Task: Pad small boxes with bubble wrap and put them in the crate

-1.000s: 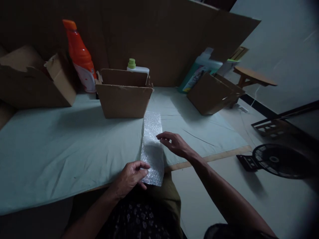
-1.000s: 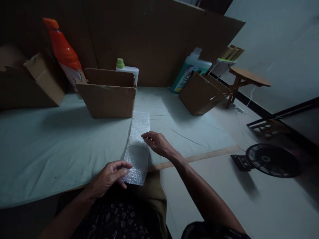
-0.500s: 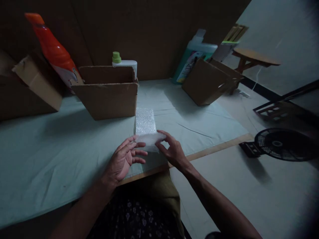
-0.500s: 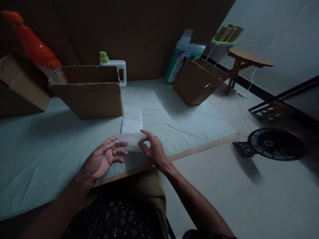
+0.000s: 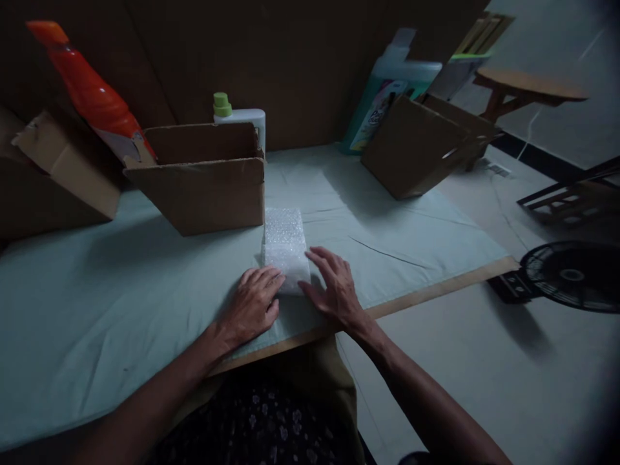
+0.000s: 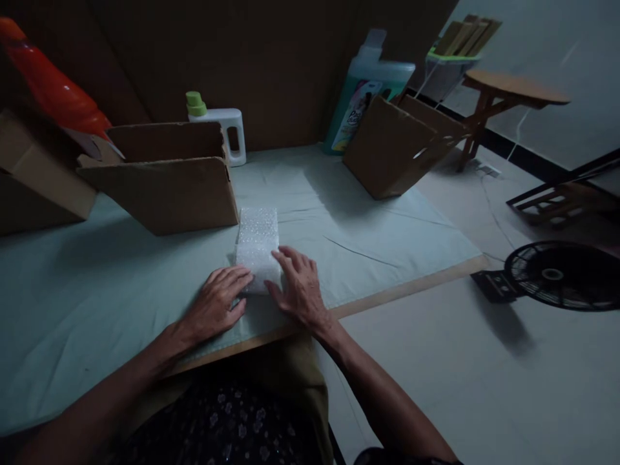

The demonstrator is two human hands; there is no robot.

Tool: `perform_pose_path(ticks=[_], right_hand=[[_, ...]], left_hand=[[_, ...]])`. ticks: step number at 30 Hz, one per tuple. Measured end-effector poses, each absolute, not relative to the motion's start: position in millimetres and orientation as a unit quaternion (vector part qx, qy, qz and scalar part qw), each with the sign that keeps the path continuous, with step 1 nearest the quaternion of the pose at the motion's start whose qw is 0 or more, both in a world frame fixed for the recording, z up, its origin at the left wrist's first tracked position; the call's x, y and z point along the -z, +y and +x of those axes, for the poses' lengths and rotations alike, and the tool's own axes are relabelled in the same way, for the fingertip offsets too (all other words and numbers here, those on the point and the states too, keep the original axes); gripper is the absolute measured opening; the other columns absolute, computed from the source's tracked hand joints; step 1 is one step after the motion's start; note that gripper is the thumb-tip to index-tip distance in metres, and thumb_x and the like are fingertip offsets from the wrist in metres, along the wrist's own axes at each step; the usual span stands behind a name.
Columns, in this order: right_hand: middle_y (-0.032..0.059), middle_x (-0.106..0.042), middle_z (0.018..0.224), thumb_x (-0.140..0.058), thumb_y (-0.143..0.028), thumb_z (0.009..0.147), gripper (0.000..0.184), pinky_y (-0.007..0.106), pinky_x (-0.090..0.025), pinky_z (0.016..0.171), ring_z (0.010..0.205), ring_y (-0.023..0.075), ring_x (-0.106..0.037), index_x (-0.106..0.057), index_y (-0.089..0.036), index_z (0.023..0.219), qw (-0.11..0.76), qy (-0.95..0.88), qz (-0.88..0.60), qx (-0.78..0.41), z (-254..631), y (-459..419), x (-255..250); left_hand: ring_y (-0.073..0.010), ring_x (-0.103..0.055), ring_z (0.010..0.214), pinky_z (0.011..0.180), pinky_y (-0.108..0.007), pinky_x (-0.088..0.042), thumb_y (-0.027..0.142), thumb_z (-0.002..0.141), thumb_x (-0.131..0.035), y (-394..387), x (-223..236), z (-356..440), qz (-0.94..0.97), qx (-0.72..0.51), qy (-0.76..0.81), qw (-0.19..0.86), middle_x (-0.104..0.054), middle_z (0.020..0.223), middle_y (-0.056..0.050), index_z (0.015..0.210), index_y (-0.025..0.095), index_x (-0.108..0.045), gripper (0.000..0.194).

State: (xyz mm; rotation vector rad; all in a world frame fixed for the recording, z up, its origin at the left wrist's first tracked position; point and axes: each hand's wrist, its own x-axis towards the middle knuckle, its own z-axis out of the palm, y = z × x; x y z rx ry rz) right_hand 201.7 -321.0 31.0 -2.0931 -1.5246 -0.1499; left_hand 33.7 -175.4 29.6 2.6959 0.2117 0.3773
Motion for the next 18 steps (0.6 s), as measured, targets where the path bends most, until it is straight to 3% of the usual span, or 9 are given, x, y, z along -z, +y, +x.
perform_pose_path(ticks=[3, 5, 7, 10, 13, 18], right_hand=[[0.0133, -0.06, 0.14, -0.066, -0.027, 0.083, 0.056, 0.048, -0.038, 0.104, 0.126, 0.0309, -0.053, -0.055, -0.021, 0.138, 0.217, -0.656, -0.723, -0.004, 193, -324, -39], [0.0125, -0.064, 0.135, -0.064, -0.019, 0.084, 0.046, 0.049, -0.036, 0.105, 0.123, 0.0296, -0.056, -0.061, -0.021, 0.131, 0.184, -0.668, -0.721, 0.003, 190, -318, -39], [0.0113, -0.07, 0.125, -0.057, -0.013, 0.09, 0.031, 0.045, -0.038, 0.102, 0.114, 0.0268, -0.061, -0.067, -0.02, 0.118, 0.167, -0.658, -0.734, 0.025, 189, -310, -38], [0.0104, -0.076, 0.108, -0.052, -0.012, 0.095, 0.024, 0.041, -0.042, 0.093, 0.096, 0.0241, -0.066, -0.07, -0.018, 0.11, 0.153, -0.649, -0.745, 0.014, 187, -304, -42], [0.0089, -0.078, 0.097, -0.05, -0.015, 0.097, 0.028, 0.038, -0.045, 0.087, 0.086, 0.022, -0.068, -0.068, -0.017, 0.118, 0.182, -0.636, -0.749, -0.047, 184, -309, -50], [0.0068, -0.077, 0.105, -0.053, -0.027, 0.099, 0.03, 0.035, -0.049, 0.082, 0.089, 0.0207, -0.069, -0.065, -0.022, 0.126, 0.265, -0.584, -0.762, -0.091, 175, -323, -54]], left_hand=[[-0.0287, -0.055, 0.128, 0.111, -0.051, -0.042, 0.008, 0.083, -0.053, -170, -30, 39, 0.969, -0.128, 0.07, 0.2, -0.064, 0.132, -0.014, 0.125, 0.015, -0.062, 0.044], [-0.0282, -0.056, 0.124, 0.109, -0.051, -0.042, 0.007, 0.082, -0.053, -169, -32, 44, 0.97, -0.121, 0.07, 0.198, -0.065, 0.129, -0.014, 0.123, 0.017, -0.063, 0.043], [-0.0277, -0.058, 0.12, 0.107, -0.051, -0.044, 0.005, 0.081, -0.053, -169, -34, 48, 0.969, -0.123, 0.079, 0.198, -0.067, 0.125, -0.013, 0.119, 0.017, -0.065, 0.041], [-0.0266, -0.064, 0.11, 0.101, -0.047, -0.047, 0.005, 0.081, -0.053, -170, -38, 47, 0.955, -0.143, 0.113, 0.235, -0.072, 0.114, -0.011, 0.113, 0.017, -0.069, 0.038], [-0.024, -0.069, 0.097, 0.095, -0.041, -0.052, 0.013, 0.084, -0.055, -174, -46, 37, 0.913, -0.154, 0.165, 0.339, -0.076, 0.105, -0.008, 0.111, 0.017, -0.072, 0.032], [-0.02, -0.07, 0.086, 0.089, -0.034, -0.055, 0.019, 0.084, -0.058, -177, -51, 28, 0.867, -0.13, 0.22, 0.428, -0.078, 0.104, -0.006, 0.111, 0.019, -0.074, 0.032]])
